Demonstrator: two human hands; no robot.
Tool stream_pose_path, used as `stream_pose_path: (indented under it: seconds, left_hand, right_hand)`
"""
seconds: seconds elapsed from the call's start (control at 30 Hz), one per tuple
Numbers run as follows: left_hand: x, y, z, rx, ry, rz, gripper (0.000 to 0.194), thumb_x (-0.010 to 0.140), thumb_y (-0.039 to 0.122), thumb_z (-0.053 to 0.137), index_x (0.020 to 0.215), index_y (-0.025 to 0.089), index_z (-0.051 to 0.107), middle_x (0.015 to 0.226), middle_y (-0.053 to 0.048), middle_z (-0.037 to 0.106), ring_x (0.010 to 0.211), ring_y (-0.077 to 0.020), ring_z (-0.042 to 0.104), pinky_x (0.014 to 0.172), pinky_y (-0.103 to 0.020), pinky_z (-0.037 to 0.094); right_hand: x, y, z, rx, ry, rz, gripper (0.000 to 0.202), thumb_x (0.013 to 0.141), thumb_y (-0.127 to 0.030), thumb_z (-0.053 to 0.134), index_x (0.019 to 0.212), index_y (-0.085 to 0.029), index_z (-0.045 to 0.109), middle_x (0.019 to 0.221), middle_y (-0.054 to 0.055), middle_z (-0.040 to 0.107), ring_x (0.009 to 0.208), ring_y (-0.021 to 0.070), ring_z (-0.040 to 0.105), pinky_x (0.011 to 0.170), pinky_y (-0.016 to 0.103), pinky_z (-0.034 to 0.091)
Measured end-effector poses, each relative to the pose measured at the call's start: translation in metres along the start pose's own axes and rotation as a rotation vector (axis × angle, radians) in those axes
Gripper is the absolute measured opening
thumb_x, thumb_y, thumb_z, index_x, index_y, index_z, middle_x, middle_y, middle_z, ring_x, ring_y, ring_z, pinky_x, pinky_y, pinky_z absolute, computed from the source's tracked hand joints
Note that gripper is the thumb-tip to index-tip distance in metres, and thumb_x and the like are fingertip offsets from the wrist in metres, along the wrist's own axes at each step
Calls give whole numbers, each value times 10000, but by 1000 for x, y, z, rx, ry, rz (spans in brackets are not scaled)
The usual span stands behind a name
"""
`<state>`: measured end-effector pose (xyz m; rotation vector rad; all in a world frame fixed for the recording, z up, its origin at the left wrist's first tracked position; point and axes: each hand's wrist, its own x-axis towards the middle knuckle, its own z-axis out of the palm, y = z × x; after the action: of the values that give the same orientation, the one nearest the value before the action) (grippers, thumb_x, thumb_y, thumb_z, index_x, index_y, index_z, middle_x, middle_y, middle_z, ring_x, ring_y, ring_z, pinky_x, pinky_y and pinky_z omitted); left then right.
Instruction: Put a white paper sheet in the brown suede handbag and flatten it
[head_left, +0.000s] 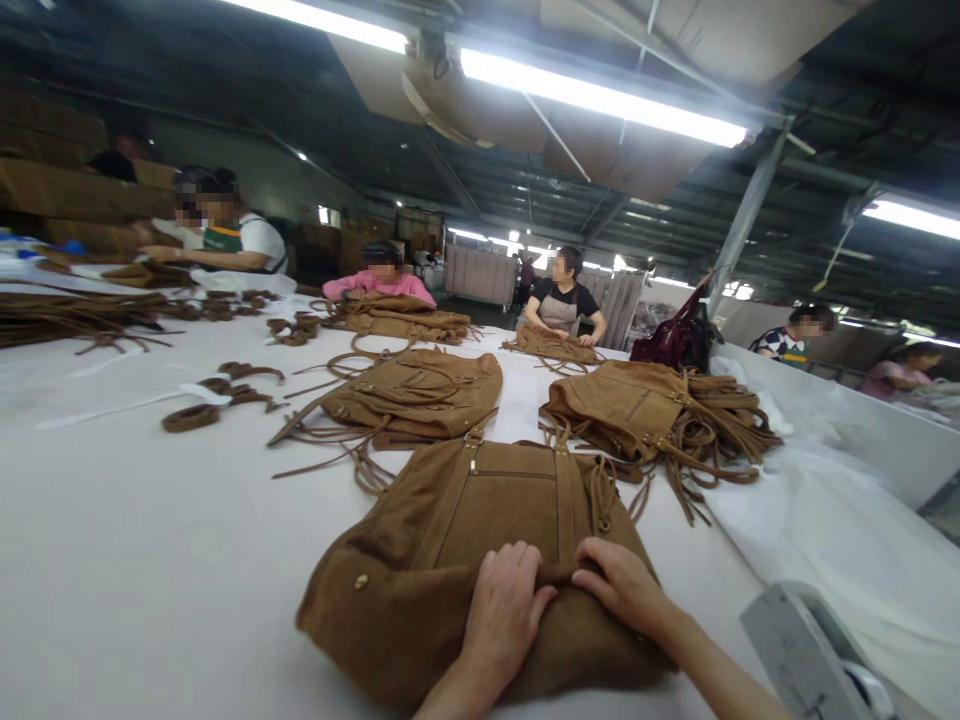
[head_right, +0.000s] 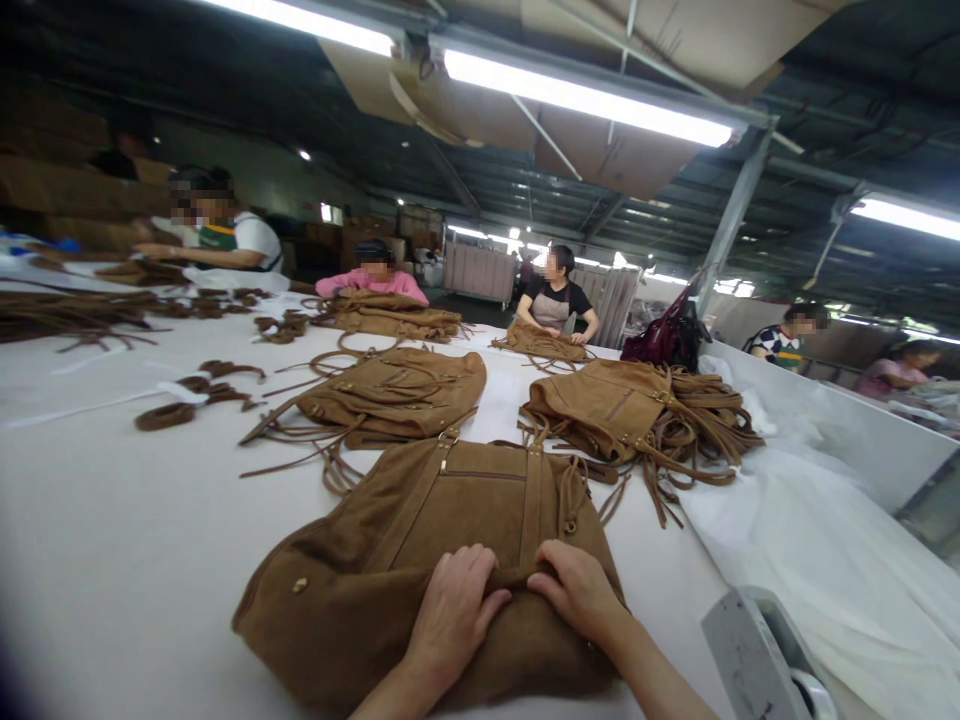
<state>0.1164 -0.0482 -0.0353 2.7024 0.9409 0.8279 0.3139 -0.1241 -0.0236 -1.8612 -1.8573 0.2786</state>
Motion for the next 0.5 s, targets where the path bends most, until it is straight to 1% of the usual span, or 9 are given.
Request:
stream_pose_path:
  seconds: [0.07,0.1,0.13,0.2,0.27,0.3,0.4,0.43,0.5]
  left_hand:
    - [-2,-2,-1,-21,11,15,134,850,216,645,903,212,521,922,-14,571,877,-236,506,832,-395,388]
    - [-3,-2,-1,-29,16,25,137,851,217,645,904,214,518,926,-10,570,882,-232,505,836,-390,385]
    - [-4,-2,-1,-35,19,36,138,852,219,643,903,215,516,927,-9,568,885,-230,502,840,-387,383]
    - [-6,-1,-1,-38,20,58,138,853,229,641,906,217,514,931,-9,565,890,-230,495,849,-389,380]
    - [-7,0,-1,-36,18,80,152,841,228,650,910,216,514,935,-10,562,892,-230,487,867,-396,375]
    - [-7,0,-2,-35,18,92,165,831,220,658,909,216,512,934,-10,561,892,-230,484,877,-399,372]
    - [-8,0,-2,-29,24,134,205,799,196,681,906,216,507,931,-4,557,888,-229,474,893,-405,364]
    - [-8,0,-3,-26,29,150,215,792,192,684,911,216,507,937,-5,557,892,-231,470,897,-410,360]
    - [-9,1,-3,-15,43,188,226,784,182,685,920,213,506,952,-11,557,904,-237,465,900,-421,350]
  right_hand:
    - [3,-15,-16,35,-80,-17,122,843,-314,662,937,-253,614,893,-29,654,851,171,606,740,263,429]
    - [4,-22,-22,39,-132,-25,185,816,-323,694,977,-266,625,930,-27,659,882,179,609,761,272,434]
    - [5,-29,-27,23,-189,-32,283,780,-345,732,1032,-274,625,983,-16,660,927,199,606,796,298,437]
    - [2,-39,-31,-50,-293,-44,542,674,-395,817,1149,-276,585,1096,19,642,1016,262,581,862,386,427]
    - [-4,-46,-30,-113,-358,-62,745,575,-405,875,1219,-279,523,1174,34,615,1068,304,551,892,455,410]
    - [-7,-48,-29,-129,-373,-63,805,547,-391,891,1239,-282,495,1202,34,602,1083,311,542,903,473,403]
    - [-16,-51,-26,-186,-344,-44,844,525,-318,911,1236,-266,459,1216,35,593,1079,301,545,901,461,403]
    - [-18,-51,-24,-228,-313,-34,808,539,-289,906,1214,-247,465,1191,40,603,1060,297,553,882,441,410]
    - [-20,-49,-18,-330,-246,-30,672,597,-235,868,1150,-209,486,1106,44,629,987,282,576,811,392,422]
